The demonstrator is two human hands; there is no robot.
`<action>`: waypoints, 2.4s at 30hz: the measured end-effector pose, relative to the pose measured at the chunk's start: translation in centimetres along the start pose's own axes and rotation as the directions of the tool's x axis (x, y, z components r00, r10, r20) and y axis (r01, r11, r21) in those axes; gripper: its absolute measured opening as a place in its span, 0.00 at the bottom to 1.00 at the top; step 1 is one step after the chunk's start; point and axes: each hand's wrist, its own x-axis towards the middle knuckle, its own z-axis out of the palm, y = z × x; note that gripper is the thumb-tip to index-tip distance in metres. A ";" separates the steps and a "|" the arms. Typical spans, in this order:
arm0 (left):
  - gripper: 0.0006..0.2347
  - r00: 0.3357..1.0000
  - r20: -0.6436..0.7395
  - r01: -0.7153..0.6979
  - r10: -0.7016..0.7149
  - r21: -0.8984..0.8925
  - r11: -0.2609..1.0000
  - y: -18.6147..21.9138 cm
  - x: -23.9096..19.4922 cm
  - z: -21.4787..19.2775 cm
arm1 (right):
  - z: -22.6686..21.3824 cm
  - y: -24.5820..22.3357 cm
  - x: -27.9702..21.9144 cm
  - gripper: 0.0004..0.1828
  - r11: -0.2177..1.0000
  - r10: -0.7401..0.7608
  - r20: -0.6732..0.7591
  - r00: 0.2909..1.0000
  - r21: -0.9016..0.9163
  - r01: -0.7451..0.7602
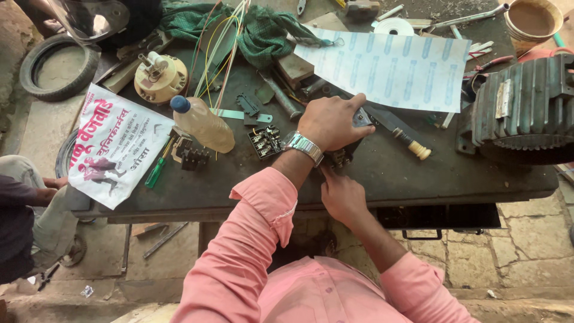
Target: The person uses a screwdriver to repeatedly scrape and adjust contacts inside a small electrical component on a workbench. They hold the component steady with one hand while working with the other, occasionally lifting and repositioning the part.
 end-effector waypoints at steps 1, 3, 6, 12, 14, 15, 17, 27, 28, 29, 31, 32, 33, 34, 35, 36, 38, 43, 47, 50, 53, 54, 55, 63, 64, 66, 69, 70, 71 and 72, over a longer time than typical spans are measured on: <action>0.24 1.000 -0.011 -0.001 0.001 0.004 1.000 -0.1 0.0 0.0 | 0.1 0.0 0.1 0.33 1.000 -0.004 -0.011 1.000 0.024 0.005; 0.23 1.000 -0.024 0.000 0.000 0.001 1.000 -0.1 -0.3 0.4 | 0.3 0.2 -0.4 0.27 1.000 -0.024 -0.019 1.000 -0.017 0.024; 0.23 1.000 -0.004 0.012 -0.012 -0.010 1.000 0.0 -0.3 0.4 | 0.1 0.3 -0.4 0.27 0.999 -0.042 -0.031 0.999 -0.033 0.041; 0.24 1.000 -0.022 0.003 -0.003 -0.004 1.000 0.1 -0.4 0.0 | -1.2 -0.4 -0.4 0.26 0.997 -0.060 -0.024 0.998 -0.050 0.058; 0.24 0.999 0.031 0.028 -0.028 -0.011 1.000 0.3 -0.4 -0.1 | -1.8 -0.6 -0.4 0.27 0.997 -0.055 -0.014 0.998 -0.055 0.054; 0.24 0.998 0.053 0.040 -0.040 -0.012 0.999 0.3 -0.2 -0.3 | -2.1 -0.7 -0.2 0.31 0.998 -0.035 0.012 0.999 -0.060 0.036; 0.24 1.000 -0.015 -0.007 0.008 0.011 1.000 0.0 0.0 -0.6 | -2.6 -0.9 0.4 0.32 0.996 -0.065 -0.004 0.998 -0.061 0.065; 0.22 0.998 -0.056 -0.023 0.022 -0.026 0.999 0.0 -0.4 0.1 | -2.9 -1.6 -0.4 0.27 0.990 -0.036 0.039 0.999 -0.131 0.040; 0.23 0.999 -0.037 -0.014 0.013 -0.023 1.000 0.0 -0.3 0.2 | -2.8 -1.5 -0.3 0.24 0.989 -0.005 0.053 0.999 -0.150 0.013; 0.23 1.000 -0.019 -0.005 0.005 -0.020 1.000 0.0 -0.3 0.2 | -2.8 -1.5 -0.5 0.26 0.992 -0.033 0.020 0.999 -0.118 0.035; 0.23 1.000 0.003 0.005 -0.005 -0.003 1.000 0.1 -0.2 0.2 | -2.7 -1.2 -0.5 0.30 0.994 -0.092 -0.054 0.994 -0.063 0.088; 0.24 1.000 0.004 0.007 -0.007 0.013 1.000 0.0 -0.1 0.2 | -2.7 -1.1 -0.3 0.29 0.993 -0.088 -0.054 0.995 -0.078 0.083; 0.24 1.000 0.005 0.010 -0.010 0.028 1.000 -0.1 0.0 0.1 | -2.6 -1.1 0.0 0.29 0.993 -0.084 -0.055 0.995 -0.093 0.078; 0.24 1.000 -0.001 0.007 -0.007 0.017 1.000 -0.2 -0.1 0.3 | -2.4 -1.1 -0.4 0.29 0.992 -0.074 -0.041 0.996 -0.105 0.070; 0.24 1.000 -0.006 0.004 -0.004 0.005 1.000 -0.3 -0.1 0.5 | -2.3 -1.1 -0.5 0.28 0.992 -0.079 -0.033 0.996 -0.097 0.076; 0.24 1.000 -0.015 -0.005 0.005 -0.001 1.000 -0.4 0.1 0.6 | -2.3 -1.2 -0.3 0.27 0.993 -0.083 -0.033 0.996 -0.088 0.080; 0.24 0.997 -0.066 -0.049 0.050 0.023 0.999 -0.6 0.2 0.7 | -3.0 -1.4 -0.5 0.27 0.994 -0.078 -0.014 0.997 -0.075 0.077; 0.23 0.999 -0.025 -0.039 0.040 0.020 0.999 -0.9 0.6 0.8 | -7.0 -1.4 -3.4 0.22 0.980 0.093 0.268 0.959 0.147 -0.137; 0.23 0.999 -0.009 -0.034 0.035 0.038 0.999 -1.2 0.9 1.0 | -8.3 -0.9 -6.0 0.23 0.876 0.181 0.081 0.980 0.439 -0.198; 0.22 0.993 -0.082 -0.078 0.082 0.042 0.996 -1.3 0.8 1.5 | -7.7 -0.3 -6.7 0.20 0.898 0.038 -0.214 0.976 0.435 0.061; 0.22 0.982 -0.158 -0.103 0.108 0.038 0.994 -1.0 0.4 2.2 | -6.3 -0.1 -6.8 0.19 0.897 -0.074 -0.326 0.942 0.391 0.206; 0.21 0.978 -0.178 -0.102 0.107 0.035 0.994 -0.9 0.3 2.3 | -5.8 -0.2 -6.7 0.20 0.896 -0.144 -0.364 0.920 0.347 0.277; 0.22 0.976 -0.186 -0.107 0.112 0.040 0.993 -0.7 0.2 2.5 | -5.4 -0.2 -6.5 0.21 0.888 -0.214 -0.398 0.892 0.301 0.347; 0.23 0.963 -0.225 -0.142 0.146 0.035 0.989 -0.3 -0.5 2.9 | -3.5 0.1 -3.8 0.25 0.912 -0.159 -0.231 0.960 0.337 0.232; 0.23 0.964 -0.225 -0.138 0.141 0.033 0.990 -0.4 -0.4 2.7 | -3.6 0.1 -3.7 0.26 0.926 -0.171 -0.228 0.959 0.294 0.235; 0.24 0.966 -0.222 -0.130 0.133 0.028 0.991 -0.4 -0.4 2.5 | -3.6 0.1 -3.4 0.28 0.971 -0.118 -0.155 0.981 0.190 0.147; 0.23 0.974 -0.180 -0.128 0.134 0.046 0.991 -0.4 -0.4 2.8 | -3.3 0.3 -3.9 0.29 0.983 -0.078 -0.132 0.988 0.155 0.098; 0.23 0.978 -0.170 -0.119 0.124 0.038 0.992 -0.4 -0.3 2.7 | -3.1 0.4 -3.7 0.29 0.981 -0.075 -0.143 0.987 0.165 0.099; 0.22 0.980 -0.161 -0.110 0.114 0.030 0.993 -0.4 -0.3 2.7 | -3.0 0.4 -3.7 0.30 0.989 -0.065 -0.130 0.989 0.121 0.081; 0.22 0.982 -0.155 -0.103 0.105 0.027 0.994 -0.4 -0.1 2.4 | -2.9 0.5 -3.3 0.32 0.995 -0.057 -0.123 0.991 0.076 0.067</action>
